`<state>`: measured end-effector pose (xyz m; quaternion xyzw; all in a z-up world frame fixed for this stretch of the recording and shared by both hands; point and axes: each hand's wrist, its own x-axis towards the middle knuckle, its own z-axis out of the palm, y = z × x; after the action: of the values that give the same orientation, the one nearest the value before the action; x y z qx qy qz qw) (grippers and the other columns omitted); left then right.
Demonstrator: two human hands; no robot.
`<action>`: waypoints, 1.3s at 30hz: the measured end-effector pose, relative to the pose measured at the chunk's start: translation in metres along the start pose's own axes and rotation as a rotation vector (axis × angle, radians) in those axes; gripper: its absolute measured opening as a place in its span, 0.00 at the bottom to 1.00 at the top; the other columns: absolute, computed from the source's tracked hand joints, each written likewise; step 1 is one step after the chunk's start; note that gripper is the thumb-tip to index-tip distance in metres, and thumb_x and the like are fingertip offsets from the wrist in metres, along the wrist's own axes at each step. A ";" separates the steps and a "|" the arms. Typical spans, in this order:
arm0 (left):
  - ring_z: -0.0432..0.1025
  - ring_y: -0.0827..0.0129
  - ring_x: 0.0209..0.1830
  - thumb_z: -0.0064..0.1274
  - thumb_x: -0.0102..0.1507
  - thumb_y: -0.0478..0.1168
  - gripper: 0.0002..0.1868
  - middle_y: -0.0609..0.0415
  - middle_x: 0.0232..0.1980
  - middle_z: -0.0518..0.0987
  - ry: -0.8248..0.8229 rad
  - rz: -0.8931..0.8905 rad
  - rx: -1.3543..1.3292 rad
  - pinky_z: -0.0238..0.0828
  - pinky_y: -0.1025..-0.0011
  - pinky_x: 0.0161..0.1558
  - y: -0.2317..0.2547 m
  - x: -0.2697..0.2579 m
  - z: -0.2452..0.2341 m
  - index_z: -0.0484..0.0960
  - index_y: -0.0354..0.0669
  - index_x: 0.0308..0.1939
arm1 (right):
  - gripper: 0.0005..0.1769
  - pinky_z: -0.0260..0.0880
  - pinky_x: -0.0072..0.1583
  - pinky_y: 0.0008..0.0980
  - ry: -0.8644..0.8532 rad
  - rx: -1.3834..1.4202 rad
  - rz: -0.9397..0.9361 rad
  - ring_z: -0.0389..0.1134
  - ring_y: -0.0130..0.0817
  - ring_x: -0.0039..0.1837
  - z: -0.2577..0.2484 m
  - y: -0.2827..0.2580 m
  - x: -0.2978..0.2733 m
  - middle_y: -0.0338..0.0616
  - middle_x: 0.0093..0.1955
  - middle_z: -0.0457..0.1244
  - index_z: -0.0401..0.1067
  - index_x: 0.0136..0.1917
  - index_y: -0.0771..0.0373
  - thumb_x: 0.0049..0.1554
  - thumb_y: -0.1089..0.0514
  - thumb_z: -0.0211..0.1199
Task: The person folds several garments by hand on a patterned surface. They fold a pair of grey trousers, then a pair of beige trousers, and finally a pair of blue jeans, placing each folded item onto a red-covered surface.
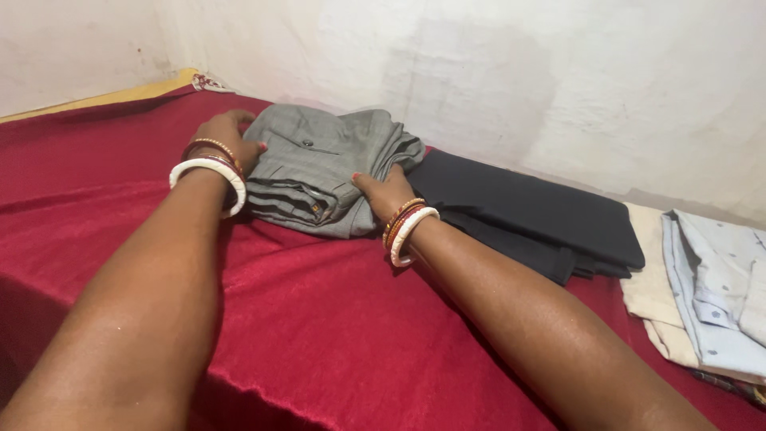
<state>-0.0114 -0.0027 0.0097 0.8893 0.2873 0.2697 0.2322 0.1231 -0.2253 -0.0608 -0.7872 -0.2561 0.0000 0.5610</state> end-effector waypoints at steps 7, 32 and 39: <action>0.53 0.49 0.77 0.62 0.60 0.51 0.34 0.47 0.75 0.65 0.060 0.009 0.267 0.54 0.43 0.69 0.003 0.005 0.008 0.72 0.55 0.70 | 0.55 0.65 0.67 0.46 0.108 -0.478 -0.110 0.59 0.64 0.70 -0.021 -0.044 -0.026 0.70 0.77 0.44 0.48 0.75 0.72 0.50 0.40 0.71; 0.40 0.48 0.84 0.26 0.67 0.70 0.34 0.63 0.85 0.45 -0.426 0.370 0.652 0.40 0.39 0.78 0.017 0.000 0.036 0.54 0.81 0.78 | 0.33 0.40 0.78 0.47 -0.350 -0.635 -0.418 0.41 0.55 0.83 -0.028 -0.005 -0.018 0.55 0.84 0.41 0.57 0.79 0.50 0.66 0.37 0.39; 0.39 0.54 0.84 0.29 0.67 0.71 0.37 0.61 0.83 0.50 -0.264 0.312 0.348 0.35 0.35 0.76 0.053 -0.056 0.002 0.54 0.70 0.78 | 0.35 0.60 0.74 0.41 -0.412 -0.738 -0.311 0.61 0.48 0.76 -0.058 -0.057 -0.058 0.52 0.76 0.59 0.59 0.77 0.54 0.62 0.38 0.51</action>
<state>-0.0283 -0.0774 0.0184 0.9768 0.1559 0.1307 0.0670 0.0668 -0.2866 -0.0056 -0.8703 -0.4606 -0.0192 0.1732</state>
